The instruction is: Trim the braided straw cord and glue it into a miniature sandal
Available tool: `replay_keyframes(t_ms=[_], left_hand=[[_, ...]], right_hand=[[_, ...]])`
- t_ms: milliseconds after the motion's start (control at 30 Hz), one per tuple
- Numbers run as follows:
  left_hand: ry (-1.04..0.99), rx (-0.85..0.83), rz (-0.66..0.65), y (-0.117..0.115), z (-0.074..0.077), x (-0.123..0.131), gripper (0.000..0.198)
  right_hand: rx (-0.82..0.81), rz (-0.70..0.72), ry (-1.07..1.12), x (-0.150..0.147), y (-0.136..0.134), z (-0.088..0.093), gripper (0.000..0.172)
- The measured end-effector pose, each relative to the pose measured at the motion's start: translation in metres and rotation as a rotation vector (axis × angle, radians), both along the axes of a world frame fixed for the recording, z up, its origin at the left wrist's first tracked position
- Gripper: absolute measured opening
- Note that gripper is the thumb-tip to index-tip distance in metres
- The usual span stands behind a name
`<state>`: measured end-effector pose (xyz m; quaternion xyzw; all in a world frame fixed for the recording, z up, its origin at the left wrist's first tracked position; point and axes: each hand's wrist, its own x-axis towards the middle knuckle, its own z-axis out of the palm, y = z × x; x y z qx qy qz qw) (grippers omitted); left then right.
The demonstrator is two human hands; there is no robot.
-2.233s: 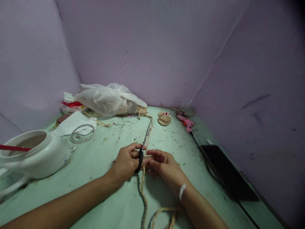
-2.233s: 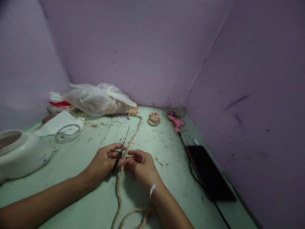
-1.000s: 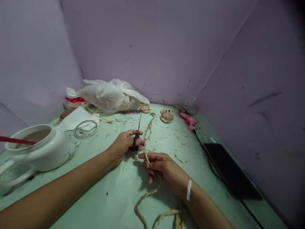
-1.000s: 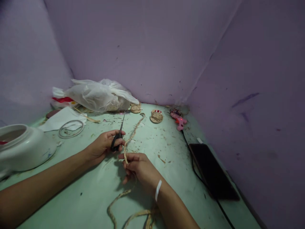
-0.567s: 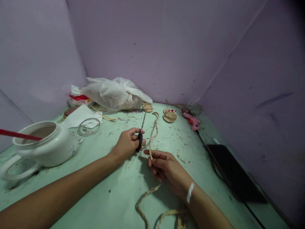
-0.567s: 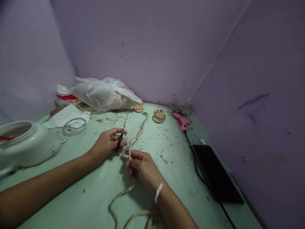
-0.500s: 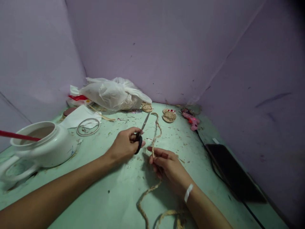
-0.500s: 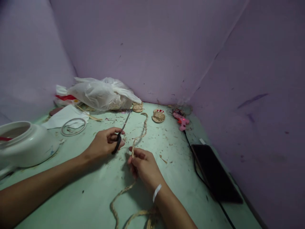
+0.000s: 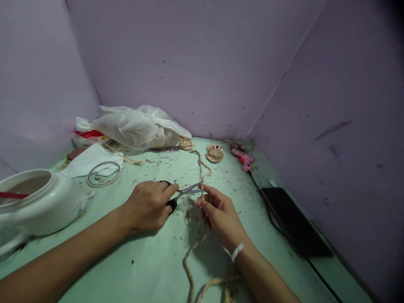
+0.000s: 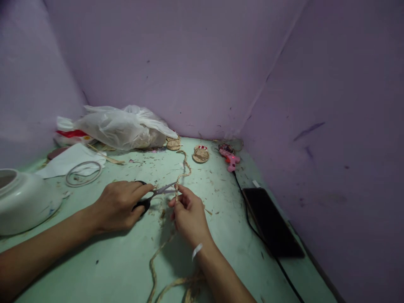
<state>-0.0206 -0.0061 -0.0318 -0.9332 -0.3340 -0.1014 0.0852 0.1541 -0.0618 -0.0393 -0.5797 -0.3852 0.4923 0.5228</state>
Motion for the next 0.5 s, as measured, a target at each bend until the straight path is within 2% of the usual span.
replay_keyframes(t_ms=[267, 500], left_hand=[[-0.023, 0.081, -0.006, 0.005, -0.006, -0.002, 0.036], [-0.078, 0.197, -0.041, 0.007, -0.013, -0.003, 0.036]], right_hand=[[0.006, -0.013, -0.027, 0.0, -0.001, -0.001, 0.052], [0.081, -0.023, -0.102, 0.003, 0.0, -0.009, 0.05]])
